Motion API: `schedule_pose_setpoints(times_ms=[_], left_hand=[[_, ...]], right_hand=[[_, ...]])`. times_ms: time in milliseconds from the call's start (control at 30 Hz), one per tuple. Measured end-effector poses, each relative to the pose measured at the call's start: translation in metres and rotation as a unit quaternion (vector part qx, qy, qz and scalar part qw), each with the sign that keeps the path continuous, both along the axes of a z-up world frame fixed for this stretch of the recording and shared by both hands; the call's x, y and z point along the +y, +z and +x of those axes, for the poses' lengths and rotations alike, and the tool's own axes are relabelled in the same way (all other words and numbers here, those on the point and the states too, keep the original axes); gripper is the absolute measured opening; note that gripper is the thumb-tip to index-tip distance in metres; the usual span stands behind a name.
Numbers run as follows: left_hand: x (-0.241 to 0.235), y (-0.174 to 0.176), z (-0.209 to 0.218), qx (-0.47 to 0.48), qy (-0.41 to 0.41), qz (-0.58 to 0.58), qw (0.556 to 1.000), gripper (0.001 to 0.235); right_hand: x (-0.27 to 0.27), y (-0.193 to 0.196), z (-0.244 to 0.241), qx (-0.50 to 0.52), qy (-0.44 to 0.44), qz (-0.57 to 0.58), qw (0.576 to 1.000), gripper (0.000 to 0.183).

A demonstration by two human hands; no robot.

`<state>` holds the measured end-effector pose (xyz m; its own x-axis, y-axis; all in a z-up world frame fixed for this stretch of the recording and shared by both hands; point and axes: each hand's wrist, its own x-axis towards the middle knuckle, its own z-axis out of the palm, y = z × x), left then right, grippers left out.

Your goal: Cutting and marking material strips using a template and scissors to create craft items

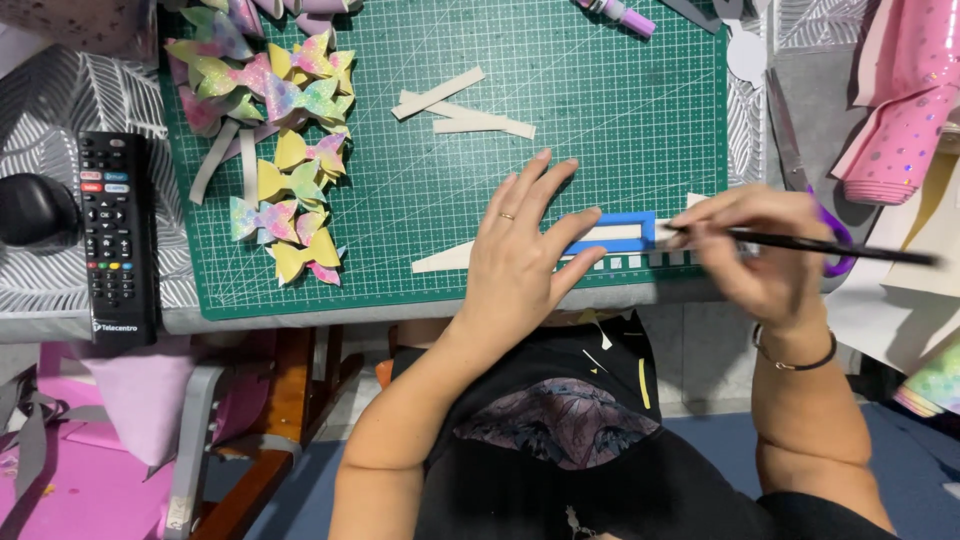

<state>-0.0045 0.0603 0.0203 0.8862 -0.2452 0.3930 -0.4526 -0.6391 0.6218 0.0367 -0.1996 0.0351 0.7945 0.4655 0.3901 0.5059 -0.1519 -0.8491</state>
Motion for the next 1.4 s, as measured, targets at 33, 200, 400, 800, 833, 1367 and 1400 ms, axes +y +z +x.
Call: schedule_pose_setpoints(times_ms=[33, 200, 400, 800, 833, 1367, 1400], left_hand=[[0.000, 0.001, 0.000, 0.000, 0.000, 0.000, 1.000, 0.025], [-0.008, 0.006, 0.000, -0.029, -0.014, 0.070, 0.997, 0.028], [-0.032, 0.005, 0.006, -0.045, -0.033, 0.051, 0.997, 0.035], [-0.050, -0.005, 0.010, -0.004, -0.052, -0.004, 0.999, 0.035], [-0.049, -0.004, 0.010, -0.005, -0.053, -0.003, 0.999, 0.035], [-0.045, 0.000, 0.010, 0.037, -0.064, -0.049, 0.996, 0.035], [-0.045, 0.001, 0.010, 0.038, -0.063, -0.049, 0.996, 0.035]], right_hand=[[-0.002, 0.001, -0.004, 0.000, 0.000, 0.000, 1.000, 0.011], [0.000, 0.027, -0.020, -0.016, -0.117, -0.168, 0.979, 0.023], [-0.010, 0.036, -0.013, -0.126, -0.040, -0.309, 0.942, 0.046], [-0.025, 0.027, -0.010, -0.139, -0.046, -0.351, 0.925, 0.048], [-0.025, 0.027, -0.009, -0.140, -0.048, -0.350, 0.925, 0.048], [-0.025, 0.026, -0.009, -0.114, -0.047, -0.313, 0.942, 0.046], [-0.025, 0.026, -0.009, -0.112, -0.047, -0.312, 0.942, 0.046]])
